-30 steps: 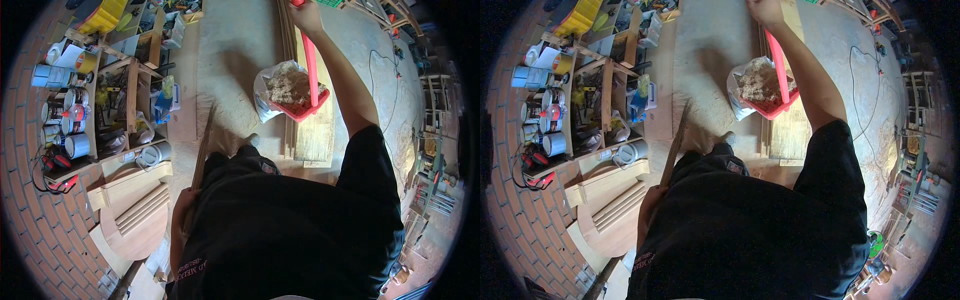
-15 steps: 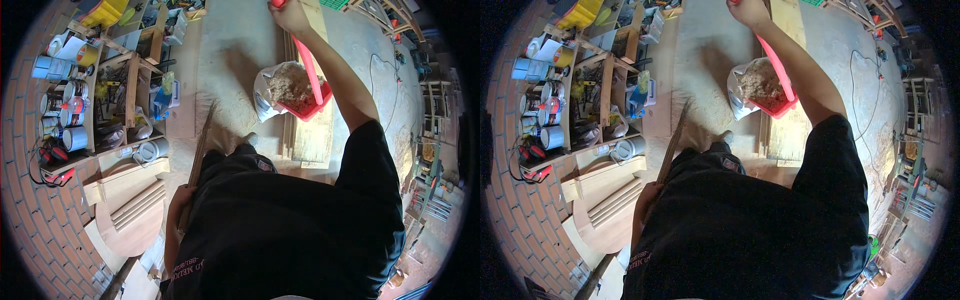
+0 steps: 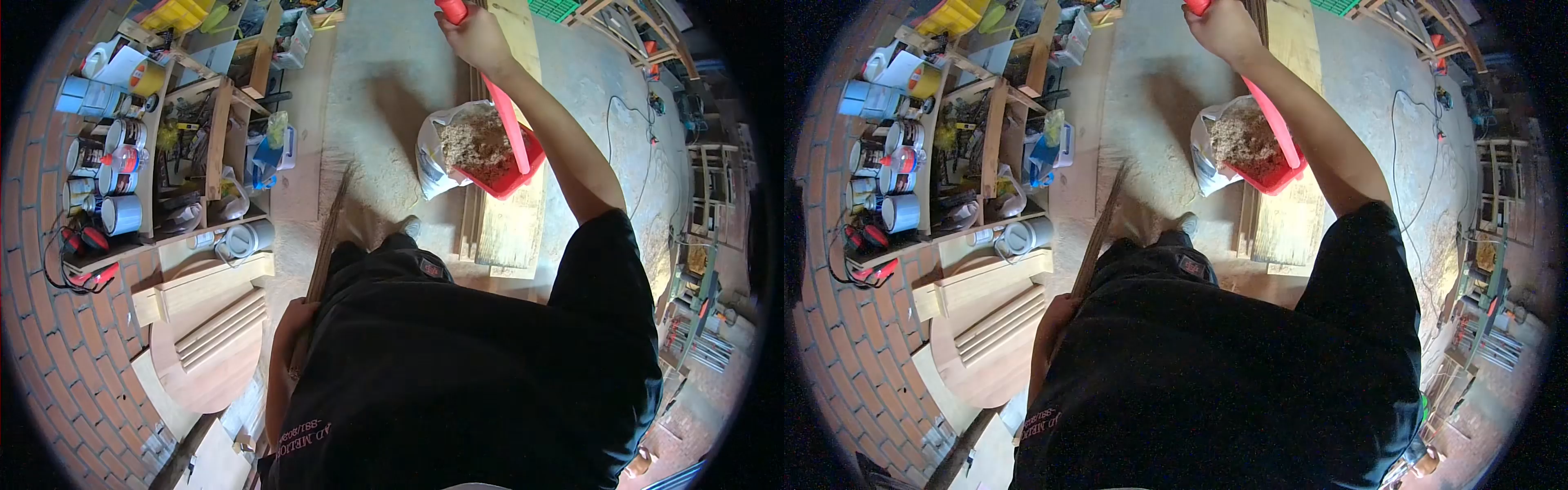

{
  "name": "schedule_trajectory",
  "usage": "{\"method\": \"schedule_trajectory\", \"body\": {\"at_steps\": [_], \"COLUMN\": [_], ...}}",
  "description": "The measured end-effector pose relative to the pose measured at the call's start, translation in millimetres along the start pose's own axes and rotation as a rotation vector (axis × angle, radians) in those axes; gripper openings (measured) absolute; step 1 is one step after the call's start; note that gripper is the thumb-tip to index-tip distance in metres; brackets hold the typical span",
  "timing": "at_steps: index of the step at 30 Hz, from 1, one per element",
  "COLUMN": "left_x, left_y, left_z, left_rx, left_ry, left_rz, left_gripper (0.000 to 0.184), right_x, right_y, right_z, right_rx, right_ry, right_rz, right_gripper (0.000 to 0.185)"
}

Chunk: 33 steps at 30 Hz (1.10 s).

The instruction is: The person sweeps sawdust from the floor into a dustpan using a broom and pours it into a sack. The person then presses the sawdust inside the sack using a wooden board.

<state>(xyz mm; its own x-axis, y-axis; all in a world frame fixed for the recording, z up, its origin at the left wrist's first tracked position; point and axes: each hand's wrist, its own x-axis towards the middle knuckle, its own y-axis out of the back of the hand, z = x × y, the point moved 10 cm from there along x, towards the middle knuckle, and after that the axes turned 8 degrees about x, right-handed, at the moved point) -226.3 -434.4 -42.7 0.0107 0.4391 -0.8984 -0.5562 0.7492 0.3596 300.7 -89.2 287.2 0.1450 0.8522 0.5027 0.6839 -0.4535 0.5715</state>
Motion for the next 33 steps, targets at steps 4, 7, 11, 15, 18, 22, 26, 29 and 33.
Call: {"method": "schedule_trajectory", "body": {"at_steps": [4, 7, 11, 15, 18, 22, 26, 29, 33], "left_x": [10.5, 7.0, -1.5, -2.1, -6.1, 0.9, 8.5, -6.7, -16.4], "left_y": [-2.8, 7.4, 6.5, 7.9, 8.5, -7.5, -15.5, -11.4, -6.3], "left_z": [-6.5, 11.2, 19.9, 33.6, 39.4, 18.3, 6.3, 22.2, 39.1], "left_rx": [0.002, 0.07, 0.086, 0.169, 0.173, 0.033, -0.008, 0.011, 0.043], "left_ry": [0.011, -0.042, 0.0, -0.074, -0.14, -0.084, -0.037, -0.042, -0.061], "left_rz": [-0.028, -0.007, -0.04, -0.007, -0.011, -0.03, -0.029, -0.006, -0.003], "left_gripper": [0.041, 0.048, 0.049, 0.049, 0.046, 0.043, 0.043, 0.042, 0.043], "right_x": [0.5, -3.0, 10.1, 10.4, 9.0, 8.7, 10.6, 11.6, 16.3], "right_y": [-4.7, -25.2, -45.5, -55.0, -57.5, -69.4, -68.6, -76.4, -90.9], "right_z": [3.0, -5.9, 3.1, -17.2, -14.5, -18.7, -35.6, -46.5, -43.9], "right_rx": [-0.007, -0.081, -0.134, -0.131, -0.18, -0.19, -0.191, -0.197, -0.173], "right_ry": [-0.067, -0.1, -0.053, -0.018, -0.086, -0.079, -0.064, -0.084, -0.108], "right_rz": [-0.015, -0.129, -0.146, -0.203, -0.201, -0.269, -0.284, -0.314, -0.321], "right_gripper": [0.023, 0.024, 0.025, 0.026, 0.026, 0.026, 0.026, 0.025, 0.025]}}
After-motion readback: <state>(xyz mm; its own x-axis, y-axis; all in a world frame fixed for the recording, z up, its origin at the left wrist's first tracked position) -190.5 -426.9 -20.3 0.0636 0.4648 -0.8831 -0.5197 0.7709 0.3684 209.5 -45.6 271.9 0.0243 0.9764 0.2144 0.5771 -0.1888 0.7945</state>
